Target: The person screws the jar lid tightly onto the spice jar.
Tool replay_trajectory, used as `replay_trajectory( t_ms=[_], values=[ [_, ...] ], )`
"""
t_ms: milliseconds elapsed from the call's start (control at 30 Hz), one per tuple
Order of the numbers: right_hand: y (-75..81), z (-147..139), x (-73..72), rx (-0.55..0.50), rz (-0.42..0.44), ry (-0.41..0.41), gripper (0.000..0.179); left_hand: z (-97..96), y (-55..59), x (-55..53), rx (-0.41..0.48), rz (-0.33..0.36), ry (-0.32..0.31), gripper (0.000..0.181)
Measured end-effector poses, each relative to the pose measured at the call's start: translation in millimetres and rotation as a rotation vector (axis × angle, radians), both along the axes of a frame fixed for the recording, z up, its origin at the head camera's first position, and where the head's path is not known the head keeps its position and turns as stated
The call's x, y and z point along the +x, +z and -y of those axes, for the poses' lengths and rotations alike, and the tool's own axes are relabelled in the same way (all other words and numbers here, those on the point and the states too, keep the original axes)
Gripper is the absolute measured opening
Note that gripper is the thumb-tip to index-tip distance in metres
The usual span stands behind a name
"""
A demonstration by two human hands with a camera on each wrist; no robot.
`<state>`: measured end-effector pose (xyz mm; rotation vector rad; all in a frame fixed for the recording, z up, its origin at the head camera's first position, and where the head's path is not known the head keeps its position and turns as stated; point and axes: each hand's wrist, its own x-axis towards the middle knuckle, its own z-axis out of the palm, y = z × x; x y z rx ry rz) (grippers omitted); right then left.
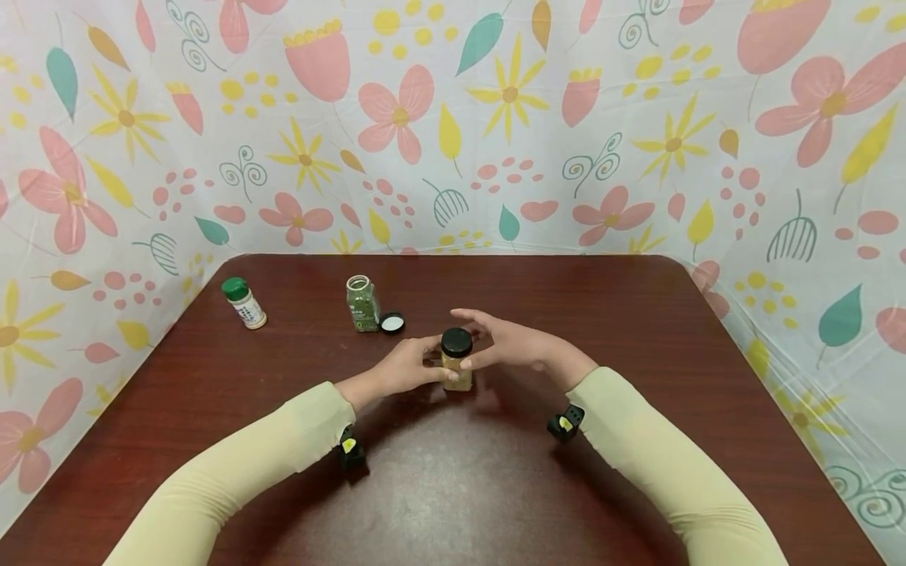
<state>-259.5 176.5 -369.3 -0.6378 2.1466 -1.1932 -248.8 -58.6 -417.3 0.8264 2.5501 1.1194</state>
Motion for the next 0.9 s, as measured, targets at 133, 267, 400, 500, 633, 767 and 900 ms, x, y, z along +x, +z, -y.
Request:
replay_trajectory(
  t_ms=[133, 267, 400, 500, 633, 767, 900],
  values=[
    [4.5, -3, -6.0, 0.033, -0.008, 0.048, 0.089, -0.4, -0.4, -0.2, -0.007, 0.001, 0.002, 0.059],
    [8.1, -3, -12.2, 0.057, -0.006, 0.086, 0.085, -0.9, -0.6, -0.5, 0.002, 0.005, 0.005, 0.057],
    [11.6, -2, -16.7, 0.057, 0.011, 0.137, 0.080, -0.8, -0.5, -0.4, 0.003, 0.012, 0.007, 0.057],
    [14.3, 0, -18.7, 0.055, 0.023, 0.166, 0.078, -0.8, -0.5, -0.9, 0.002, 0.007, 0.003, 0.056],
    [17.1, 2, -20.2, 0.073, 0.022, 0.178, 0.073, -0.8, -0.3, -1.0, -0.002, -0.003, 0.000, 0.056],
    [17.2, 3, -21.7, 0.083, 0.013, 0.186, 0.065, -0.7, -0.2, -0.1, -0.003, -0.007, 0.002, 0.058],
    [17.0, 3, -21.4, 0.081, -0.003, 0.180, 0.059, -0.8, -0.1, -0.3, 0.001, -0.012, 0.002, 0.058]
  ],
)
